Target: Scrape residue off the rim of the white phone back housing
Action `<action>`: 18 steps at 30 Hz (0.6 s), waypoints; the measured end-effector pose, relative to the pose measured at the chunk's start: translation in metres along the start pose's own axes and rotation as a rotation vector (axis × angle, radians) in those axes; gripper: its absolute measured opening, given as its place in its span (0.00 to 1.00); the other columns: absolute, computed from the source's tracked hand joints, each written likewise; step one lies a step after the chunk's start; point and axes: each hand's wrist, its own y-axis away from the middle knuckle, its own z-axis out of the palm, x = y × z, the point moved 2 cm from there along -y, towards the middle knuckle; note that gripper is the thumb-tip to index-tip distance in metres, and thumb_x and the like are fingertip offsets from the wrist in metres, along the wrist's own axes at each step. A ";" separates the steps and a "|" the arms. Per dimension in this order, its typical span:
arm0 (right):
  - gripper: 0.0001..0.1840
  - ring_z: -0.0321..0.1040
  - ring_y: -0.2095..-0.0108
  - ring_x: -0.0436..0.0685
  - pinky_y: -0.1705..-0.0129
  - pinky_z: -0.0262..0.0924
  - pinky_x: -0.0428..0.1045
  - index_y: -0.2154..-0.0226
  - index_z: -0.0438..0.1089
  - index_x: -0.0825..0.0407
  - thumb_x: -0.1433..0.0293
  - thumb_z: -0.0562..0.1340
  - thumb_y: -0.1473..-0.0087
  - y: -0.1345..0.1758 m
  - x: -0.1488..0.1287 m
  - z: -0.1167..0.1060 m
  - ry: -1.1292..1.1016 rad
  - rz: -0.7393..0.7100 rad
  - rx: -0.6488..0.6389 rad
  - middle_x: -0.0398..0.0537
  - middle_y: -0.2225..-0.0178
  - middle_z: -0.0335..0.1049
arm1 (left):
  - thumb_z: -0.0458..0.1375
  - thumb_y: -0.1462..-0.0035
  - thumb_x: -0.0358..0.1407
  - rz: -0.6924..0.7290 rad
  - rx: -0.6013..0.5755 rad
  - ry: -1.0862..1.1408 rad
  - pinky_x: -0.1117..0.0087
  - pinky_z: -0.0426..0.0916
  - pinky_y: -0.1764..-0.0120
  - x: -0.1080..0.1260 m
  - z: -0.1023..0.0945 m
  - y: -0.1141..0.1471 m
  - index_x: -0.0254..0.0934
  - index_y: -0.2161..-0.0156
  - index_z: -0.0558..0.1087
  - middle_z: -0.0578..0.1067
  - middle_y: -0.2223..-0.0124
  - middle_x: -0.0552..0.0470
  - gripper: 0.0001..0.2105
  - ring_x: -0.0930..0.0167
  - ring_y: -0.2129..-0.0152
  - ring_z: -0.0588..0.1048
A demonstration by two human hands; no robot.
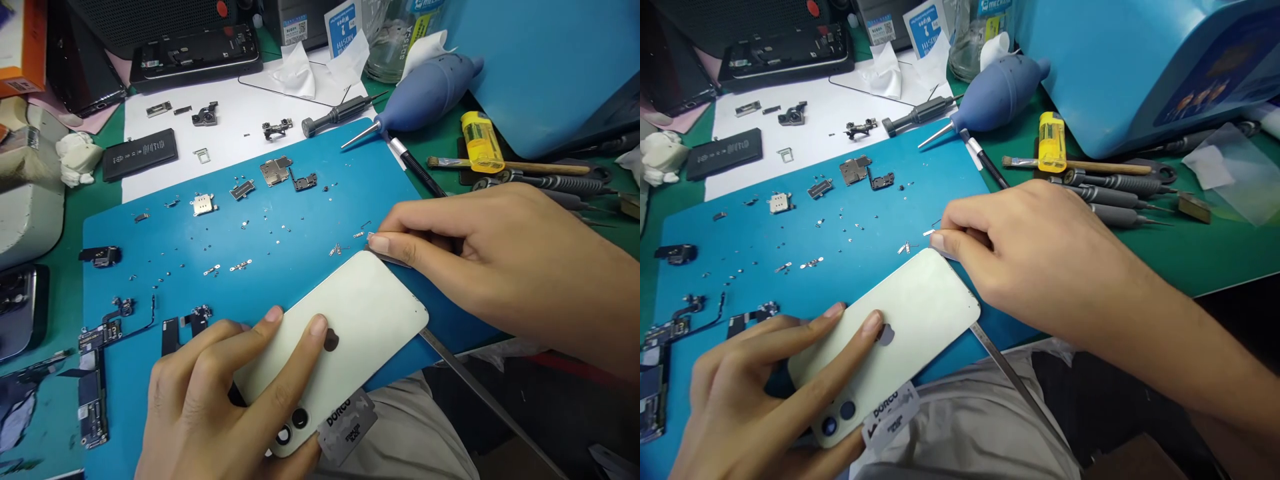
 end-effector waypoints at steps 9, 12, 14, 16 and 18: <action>0.20 0.58 0.80 0.51 0.74 0.43 0.53 0.70 0.75 0.47 0.57 0.63 0.27 0.003 0.002 -0.004 -0.082 -0.030 -0.019 0.39 0.81 0.64 | 0.58 0.33 0.28 -0.024 0.004 0.017 0.51 0.60 0.41 0.013 -0.006 -0.007 0.59 0.16 0.42 0.65 0.35 0.42 0.49 0.49 0.41 0.67; 0.22 0.70 0.72 0.53 0.68 0.53 0.52 0.67 0.78 0.46 0.57 0.59 0.23 0.010 -0.001 -0.006 -0.105 -0.010 0.001 0.41 0.71 0.76 | 0.58 0.32 0.28 -0.024 0.021 0.037 0.51 0.59 0.39 0.014 -0.005 -0.006 0.59 0.16 0.44 0.65 0.35 0.42 0.47 0.49 0.40 0.66; 0.23 0.75 0.66 0.55 0.63 0.58 0.52 0.65 0.80 0.46 0.59 0.56 0.23 0.016 -0.003 -0.010 -0.121 0.021 0.010 0.43 0.65 0.81 | 0.58 0.32 0.27 -0.019 0.036 0.049 0.51 0.59 0.39 0.013 -0.003 -0.005 0.59 0.16 0.46 0.65 0.35 0.42 0.46 0.50 0.40 0.66; 0.22 0.77 0.63 0.56 0.60 0.61 0.52 0.64 0.82 0.47 0.61 0.56 0.23 0.022 -0.002 -0.016 -0.155 0.054 0.032 0.44 0.63 0.83 | 0.58 0.32 0.27 -0.014 0.042 0.054 0.51 0.59 0.40 0.012 -0.001 -0.004 0.59 0.17 0.49 0.66 0.35 0.43 0.45 0.50 0.41 0.66; 0.20 0.79 0.61 0.57 0.59 0.63 0.52 0.63 0.83 0.47 0.61 0.58 0.25 0.031 0.002 -0.022 -0.204 0.081 0.080 0.44 0.61 0.83 | 0.58 0.32 0.28 -0.009 0.046 0.049 0.50 0.59 0.41 0.010 0.001 -0.004 0.60 0.17 0.50 0.67 0.36 0.43 0.44 0.49 0.41 0.66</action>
